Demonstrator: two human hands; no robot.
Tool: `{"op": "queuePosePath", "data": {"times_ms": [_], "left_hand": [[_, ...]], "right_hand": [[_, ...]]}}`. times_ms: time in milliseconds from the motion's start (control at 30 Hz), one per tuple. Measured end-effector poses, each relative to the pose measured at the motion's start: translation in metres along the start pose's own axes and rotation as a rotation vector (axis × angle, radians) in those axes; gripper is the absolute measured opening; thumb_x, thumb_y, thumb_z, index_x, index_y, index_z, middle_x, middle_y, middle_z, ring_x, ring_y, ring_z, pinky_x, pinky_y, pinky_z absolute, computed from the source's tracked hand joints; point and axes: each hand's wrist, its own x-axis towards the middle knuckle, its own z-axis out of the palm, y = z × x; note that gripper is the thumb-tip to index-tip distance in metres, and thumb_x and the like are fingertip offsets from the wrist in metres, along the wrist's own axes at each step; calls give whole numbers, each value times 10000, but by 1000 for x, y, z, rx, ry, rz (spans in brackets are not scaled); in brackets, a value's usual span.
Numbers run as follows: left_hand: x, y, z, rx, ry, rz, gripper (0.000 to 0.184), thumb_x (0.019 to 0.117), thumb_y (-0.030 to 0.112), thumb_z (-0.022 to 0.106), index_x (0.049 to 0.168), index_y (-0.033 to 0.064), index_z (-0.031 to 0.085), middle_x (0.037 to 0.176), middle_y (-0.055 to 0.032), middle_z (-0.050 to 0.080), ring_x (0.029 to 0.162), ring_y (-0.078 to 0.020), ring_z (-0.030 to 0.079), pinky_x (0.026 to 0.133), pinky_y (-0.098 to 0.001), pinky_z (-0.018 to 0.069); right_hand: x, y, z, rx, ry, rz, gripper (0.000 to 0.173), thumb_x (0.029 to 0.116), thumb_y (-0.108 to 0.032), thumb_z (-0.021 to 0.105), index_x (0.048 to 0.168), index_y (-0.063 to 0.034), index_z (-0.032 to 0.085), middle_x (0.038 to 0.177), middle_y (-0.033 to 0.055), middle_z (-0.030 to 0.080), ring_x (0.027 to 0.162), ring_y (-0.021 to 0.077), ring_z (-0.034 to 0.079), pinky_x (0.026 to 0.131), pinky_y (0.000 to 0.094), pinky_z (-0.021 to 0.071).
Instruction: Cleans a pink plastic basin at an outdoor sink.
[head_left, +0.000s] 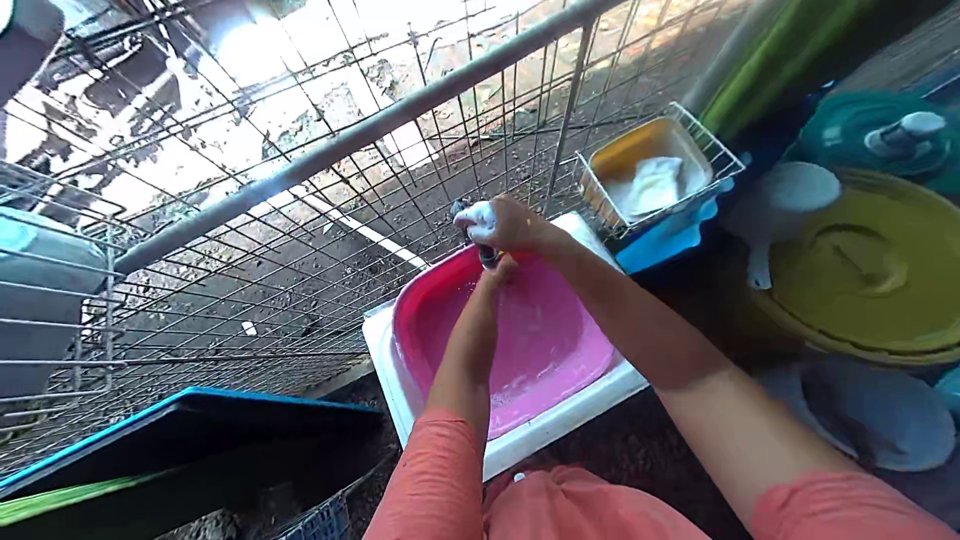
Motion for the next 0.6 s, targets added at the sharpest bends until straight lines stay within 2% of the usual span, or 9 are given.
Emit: {"op": "queuePosePath", "data": {"times_ms": [33,67,100,133,200,300,400,500,600], "left_hand": [[9,18,-3,34,-85,-259,344,1062,33,501,1371,-118,498,1372,-258,561,1196,-273,579,1045,-374,443],[23,-3,4,55,-96,-229,355,1054,75,539,1363,-99,523,1331,-267,587,1171,-311,600,1032,-437,469],[42,-58,19,59,-8,73,344,1000,131,615,1216,-137,614,1097,-317,664,948,-368,678,829,-490,564],[52,-86,25,56,-16,139,354,999,183,626,1203,-106,644,1073,-306,679,947,-392,683,842,-537,558],[31,-101,22,118,-15,27,340,1023,214,589,1272,-3,673,1223,-243,681,1161,-382,649,1036,-563,483],[-56,-140,26,113,287,55,300,1016,159,566,1241,16,703,1294,-205,660,1272,-325,596,1122,-471,440],[-145,-181,56,38,666,-18,390,921,120,651,1286,-16,666,1396,-291,556,1352,-429,498,1146,-538,394],[-206,-210,93,-208,863,-255,716,861,124,683,1491,-82,412,1522,-326,405,1431,-432,388,1175,-528,338],[-223,-222,120,-587,774,-442,806,969,89,636,1603,-37,154,1457,-326,491,1334,-387,531,1101,-492,450]], "right_hand": [[-5,5,4,74,90,-37,356,1001,-197,604,1295,-19,695,1213,201,724,1131,333,697,1019,545,505],[-15,13,13,191,237,-71,379,997,-209,599,1280,28,683,1262,211,703,1135,292,702,1020,489,527],[-26,24,25,346,399,-75,367,1007,-172,553,1249,83,662,1314,214,676,1116,230,708,996,411,557],[-40,34,40,502,547,6,394,1038,-144,461,1307,103,608,1323,188,670,1020,161,706,904,345,573],[-64,58,75,793,740,364,404,1107,-221,350,1328,31,575,1177,95,690,881,103,657,815,305,563],[-67,91,134,1179,602,762,356,1118,-196,356,1282,39,567,1018,110,658,818,159,635,751,332,554],[-42,95,159,1419,354,924,255,1102,-149,428,1264,11,542,935,84,659,731,129,645,660,267,556],[-16,93,159,1347,139,934,149,1058,-148,543,1137,-35,598,702,-22,581,503,22,532,470,164,478],[-3,100,163,1208,53,933,121,1013,-227,630,981,-110,629,543,-87,408,395,7,351,384,166,345]]}}
